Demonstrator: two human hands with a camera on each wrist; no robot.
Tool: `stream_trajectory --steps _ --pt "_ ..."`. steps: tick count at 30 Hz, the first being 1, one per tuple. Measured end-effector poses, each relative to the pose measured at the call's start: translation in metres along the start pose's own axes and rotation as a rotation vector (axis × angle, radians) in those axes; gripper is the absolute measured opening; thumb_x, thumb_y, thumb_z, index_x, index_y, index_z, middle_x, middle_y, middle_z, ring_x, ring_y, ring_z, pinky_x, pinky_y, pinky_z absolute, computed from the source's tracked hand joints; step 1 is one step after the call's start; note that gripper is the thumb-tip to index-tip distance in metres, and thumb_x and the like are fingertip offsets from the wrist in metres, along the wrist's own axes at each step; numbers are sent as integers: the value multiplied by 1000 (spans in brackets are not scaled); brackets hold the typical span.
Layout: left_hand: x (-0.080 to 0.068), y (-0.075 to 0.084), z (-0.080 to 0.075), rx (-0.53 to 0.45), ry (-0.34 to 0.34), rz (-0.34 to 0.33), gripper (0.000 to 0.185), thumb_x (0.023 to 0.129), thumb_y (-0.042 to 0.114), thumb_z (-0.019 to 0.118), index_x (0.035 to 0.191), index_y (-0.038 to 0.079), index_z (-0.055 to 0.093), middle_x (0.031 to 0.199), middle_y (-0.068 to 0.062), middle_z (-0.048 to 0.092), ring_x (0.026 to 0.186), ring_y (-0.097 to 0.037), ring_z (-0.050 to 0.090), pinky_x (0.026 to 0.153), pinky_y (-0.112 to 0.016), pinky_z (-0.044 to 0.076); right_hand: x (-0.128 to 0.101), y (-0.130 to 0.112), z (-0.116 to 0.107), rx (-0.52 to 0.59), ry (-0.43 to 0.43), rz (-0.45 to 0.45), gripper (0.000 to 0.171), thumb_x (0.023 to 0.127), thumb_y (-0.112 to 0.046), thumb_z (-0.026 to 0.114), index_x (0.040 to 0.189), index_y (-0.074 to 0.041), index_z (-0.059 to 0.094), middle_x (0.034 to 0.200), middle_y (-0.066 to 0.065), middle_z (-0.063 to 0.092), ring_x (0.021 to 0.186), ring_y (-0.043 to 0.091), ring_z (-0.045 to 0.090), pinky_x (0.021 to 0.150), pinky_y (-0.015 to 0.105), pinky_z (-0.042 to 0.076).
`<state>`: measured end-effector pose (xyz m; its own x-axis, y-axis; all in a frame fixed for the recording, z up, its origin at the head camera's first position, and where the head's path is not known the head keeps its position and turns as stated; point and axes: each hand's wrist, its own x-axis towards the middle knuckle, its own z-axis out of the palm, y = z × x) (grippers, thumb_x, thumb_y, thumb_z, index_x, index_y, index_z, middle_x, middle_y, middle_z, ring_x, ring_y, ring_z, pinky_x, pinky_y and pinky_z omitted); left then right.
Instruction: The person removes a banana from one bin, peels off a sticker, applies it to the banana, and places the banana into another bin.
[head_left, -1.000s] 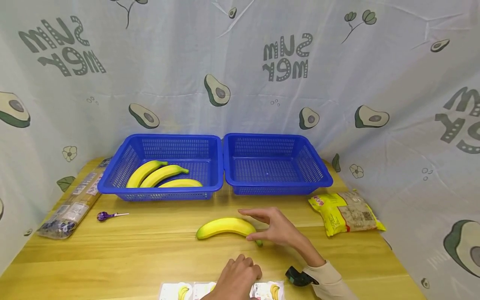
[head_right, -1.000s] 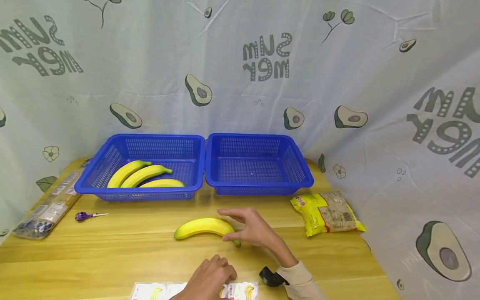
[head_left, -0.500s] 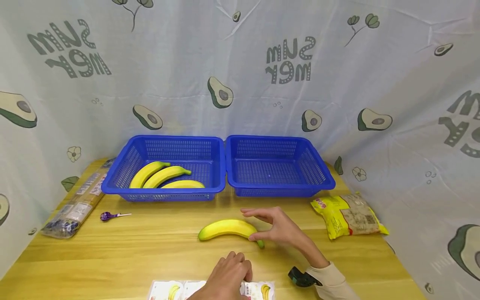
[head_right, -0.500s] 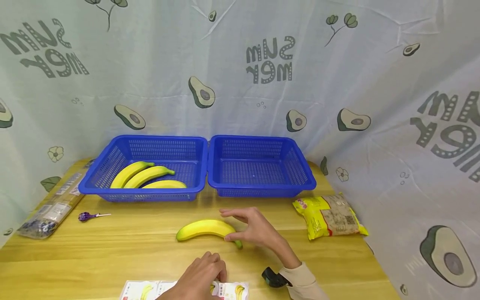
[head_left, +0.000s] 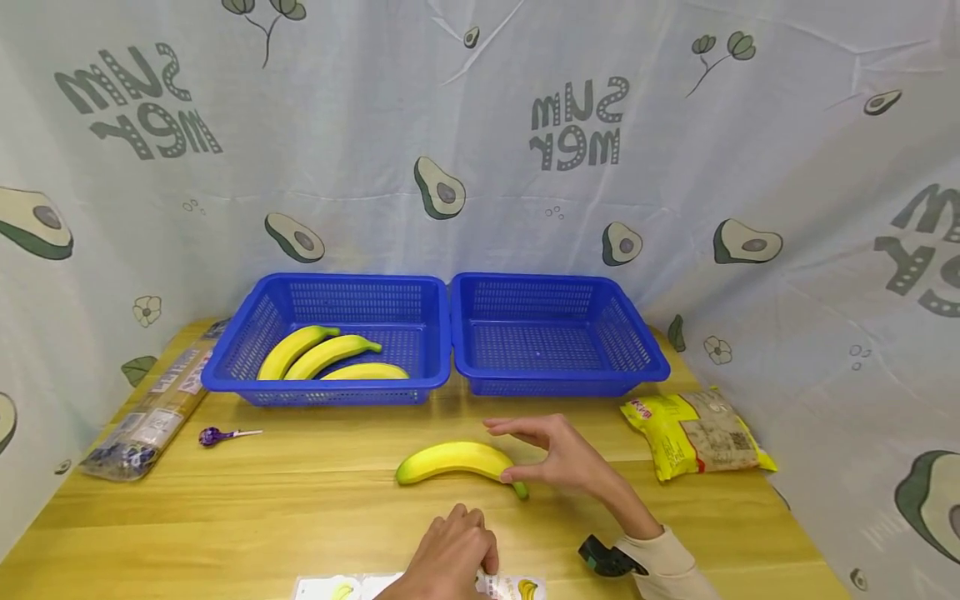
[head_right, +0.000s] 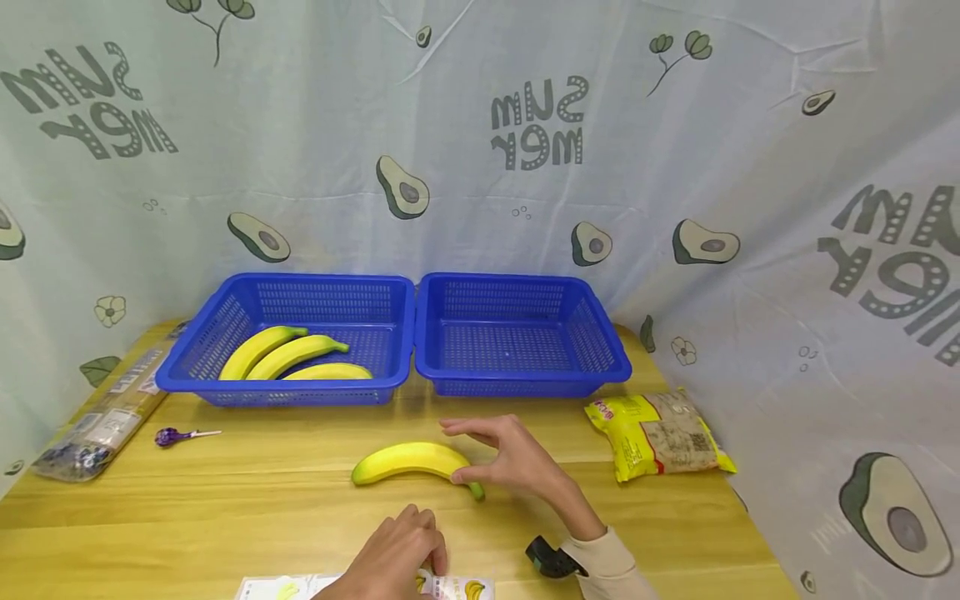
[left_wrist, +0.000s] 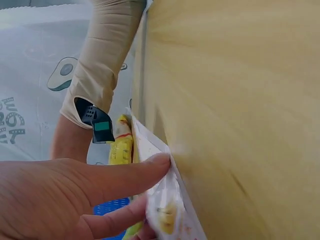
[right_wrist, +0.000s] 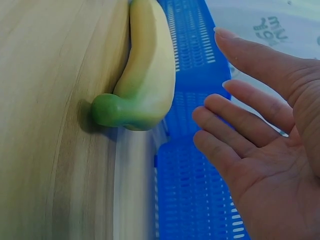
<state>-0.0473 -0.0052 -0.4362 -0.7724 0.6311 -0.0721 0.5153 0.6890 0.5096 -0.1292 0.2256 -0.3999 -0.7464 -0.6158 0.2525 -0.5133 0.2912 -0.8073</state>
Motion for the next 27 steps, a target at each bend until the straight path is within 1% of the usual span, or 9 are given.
stream_trajectory --steps 4,8,10,13,15,20,22,24,27 --pt "-2 -2 0 -32 -11 -13 38 75 49 98 79 26 68 80 16 44 75 -5 35 65 -22 32 0 0 1 6 0 2 49 90 -7 88 135 2 71 145 22 66 136 42 61 117 37 49" --pt "-3 -2 1 -85 -27 -35 45 77 51 97 84 26 60 76 17 45 73 -5 38 67 -24 31 1 -2 2 12 5 13 50 89 -7 89 135 2 71 145 20 67 136 41 62 116 38 49" --pt "-4 -1 1 -107 -35 -40 45 79 44 98 89 26 58 77 17 48 73 -3 41 69 -25 32 1 -3 2 14 6 11 50 89 -6 89 135 2 71 144 20 67 136 41 62 116 39 49" --pt "-4 -2 -1 -144 -41 -19 44 79 25 99 95 25 58 80 18 52 73 1 44 71 -25 35 1 -4 2 10 5 5 50 89 -6 89 136 1 71 144 19 68 135 40 63 116 39 50" --pt "-5 -4 -4 -218 -36 10 43 79 12 98 98 23 61 81 19 56 73 3 48 73 -24 37 0 -5 1 0 5 -3 50 89 -6 89 136 1 71 143 19 68 135 38 64 115 38 51" --pt "-9 -11 -12 -620 -65 56 27 85 -6 86 95 12 70 78 13 63 71 2 56 71 -19 50 0 -8 0 -39 4 -25 50 90 -7 88 137 -2 71 140 13 71 131 29 68 113 37 53" --pt "-9 -17 -14 -732 -90 70 22 88 -9 81 93 10 71 78 11 64 72 -1 59 69 -19 55 1 -10 -1 -53 0 -41 49 91 -7 87 137 -3 72 138 12 73 128 28 70 111 38 56" --pt "-5 -26 -13 -762 -108 119 20 91 -6 79 92 12 71 80 12 65 73 -1 61 69 -20 57 1 -11 -2 -61 -6 -71 46 92 -6 86 135 -3 73 134 13 75 122 29 73 107 40 59" --pt "-1 -38 -16 -754 -139 146 16 96 0 78 94 15 72 83 13 65 76 -2 63 72 -21 59 2 -14 -3 -47 -24 -122 40 93 -4 84 131 -2 74 126 14 78 113 32 76 100 45 63"
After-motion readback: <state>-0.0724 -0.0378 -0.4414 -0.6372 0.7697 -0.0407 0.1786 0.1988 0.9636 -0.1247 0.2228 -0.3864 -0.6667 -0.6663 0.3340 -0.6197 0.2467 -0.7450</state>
